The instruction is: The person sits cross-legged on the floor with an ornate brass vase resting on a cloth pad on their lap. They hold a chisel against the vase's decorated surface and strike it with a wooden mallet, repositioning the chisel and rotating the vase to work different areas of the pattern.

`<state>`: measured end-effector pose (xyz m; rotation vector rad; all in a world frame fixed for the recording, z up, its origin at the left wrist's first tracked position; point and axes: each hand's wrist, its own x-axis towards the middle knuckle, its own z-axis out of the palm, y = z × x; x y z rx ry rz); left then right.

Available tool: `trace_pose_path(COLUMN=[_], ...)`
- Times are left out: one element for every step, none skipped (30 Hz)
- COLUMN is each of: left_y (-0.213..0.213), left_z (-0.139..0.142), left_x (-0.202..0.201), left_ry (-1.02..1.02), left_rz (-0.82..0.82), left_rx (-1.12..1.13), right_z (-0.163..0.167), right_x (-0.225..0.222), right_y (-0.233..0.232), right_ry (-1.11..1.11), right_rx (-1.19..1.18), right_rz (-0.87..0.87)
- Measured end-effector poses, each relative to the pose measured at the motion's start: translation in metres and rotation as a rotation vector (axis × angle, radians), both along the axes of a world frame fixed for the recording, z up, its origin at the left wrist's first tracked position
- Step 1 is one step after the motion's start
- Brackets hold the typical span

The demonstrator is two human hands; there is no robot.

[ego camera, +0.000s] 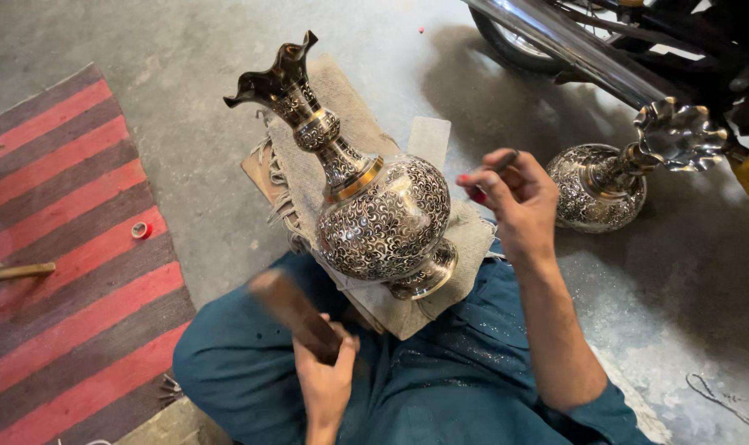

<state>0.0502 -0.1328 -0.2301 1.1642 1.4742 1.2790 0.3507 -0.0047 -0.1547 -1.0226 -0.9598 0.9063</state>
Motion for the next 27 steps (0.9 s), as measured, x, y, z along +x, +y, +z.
trace_pose_path(left_y=[-0.007,-0.015,-0.023,-0.032,-0.041,-0.049,-0.053,-0.056,-0.057,-0.056,-0.054,-0.047,-0.033,-0.017,-0.001,0.017,0.034,0.053,0.074,0.094,0.118,0.142,0.166,0.186,0.202,0.216,0.230], left_z=[-0.006,-0.013,-0.022,-0.030,-0.039,-0.046,-0.050,-0.050,-0.050,-0.049,-0.046,-0.037,-0.025,-0.011,0.003,0.018,0.032,0.045,0.056,0.067,0.075,0.084,0.092,0.098,0.103,0.106,0.108], left_x=[-0.004,-0.010,-0.016,-0.022,-0.028,-0.033,-0.038,-0.039,-0.039,-0.039,-0.037,-0.034,-0.031,-0.028,-0.025,-0.021,-0.018,-0.014,-0.010,-0.005,0.001,0.007,0.013,0.020,0.025,0.030,0.038], left_ry=[0.028,0.054,0.080,0.144,0.210,0.277,0.342,0.405,0.466,0.467,0.467,0.467,0.515,0.560,0.562,0.556,0.411,0.263,0.181,0.100,0.090,0.082,0.023,-0.036,-0.103,-0.172,-0.182], left_rz=[0.024,0.046,0.067,0.043,0.021,-0.003,-0.102,-0.200,-0.297,-0.358,-0.418,-0.476,-0.462,-0.448,-0.337,-0.230,-0.185,-0.137,-0.138,-0.136,-0.118,-0.098,-0.083,-0.067,-0.092,-0.118,-0.173], left_rx=[-0.147,-0.293,-0.439,-0.477,-0.513,-0.550,-0.437,-0.322,-0.205,-0.261,-0.318,-0.375,-0.127,0.122,-0.043,-0.209,-0.071,0.066,0.135,0.202,0.239,0.278,0.288,0.299,0.200,0.100,0.152], right_z=[-0.008,-0.016,-0.024,-0.032,-0.041,-0.049,-0.056,-0.063,-0.068,-0.072,-0.075,-0.078,-0.080,-0.081,-0.081,-0.079,-0.077,-0.074,-0.070,-0.067,-0.063,-0.058,-0.055,-0.051,-0.048,-0.046,-0.045], right_x=[0.006,0.013,0.019,0.024,0.029,0.031,0.034,0.035,0.036,0.034,0.030,0.025,0.017,0.008,0.001,-0.006,-0.013,-0.018,-0.021,-0.026,-0.030,-0.033,-0.036,-0.038,-0.040,-0.041,-0.041], right_y=[-0.004,-0.007,-0.010,-0.014,-0.016,-0.020,-0.022,-0.024,-0.026,-0.029,-0.031,-0.034,-0.037,-0.041,-0.044,-0.047,-0.050,-0.052,-0.054,-0.057,-0.058,-0.058,-0.057,-0.056,-0.055,-0.054,-0.053], right_ry=[0.014,0.027,0.041,0.055,0.071,0.087,0.056,0.024,-0.008,-0.045,-0.082,-0.119,-0.144,-0.169,-0.195,-0.195,-0.195,-0.197,-0.077,0.044,0.164,0.281,0.399,0.515,0.547,0.580,0.612], right_rx=[-0.018,-0.034,-0.050,-0.049,-0.048,-0.047,-0.068,-0.090,-0.111,-0.163,-0.215,-0.266,-0.277,-0.288,-0.299,-0.289,-0.282,-0.275,-0.379,-0.485,-0.593,-0.567,-0.541,-0.516,-0.483,-0.451,-0.419], right_rz=[0.000,0.000,-0.001,0.018,0.036,0.054,0.045,0.037,0.028,0.030,0.034,0.040,0.057,0.074,0.088,0.121,0.156,0.193,0.235,0.281,0.330,0.335,0.340,0.346,0.373,0.398,0.423])
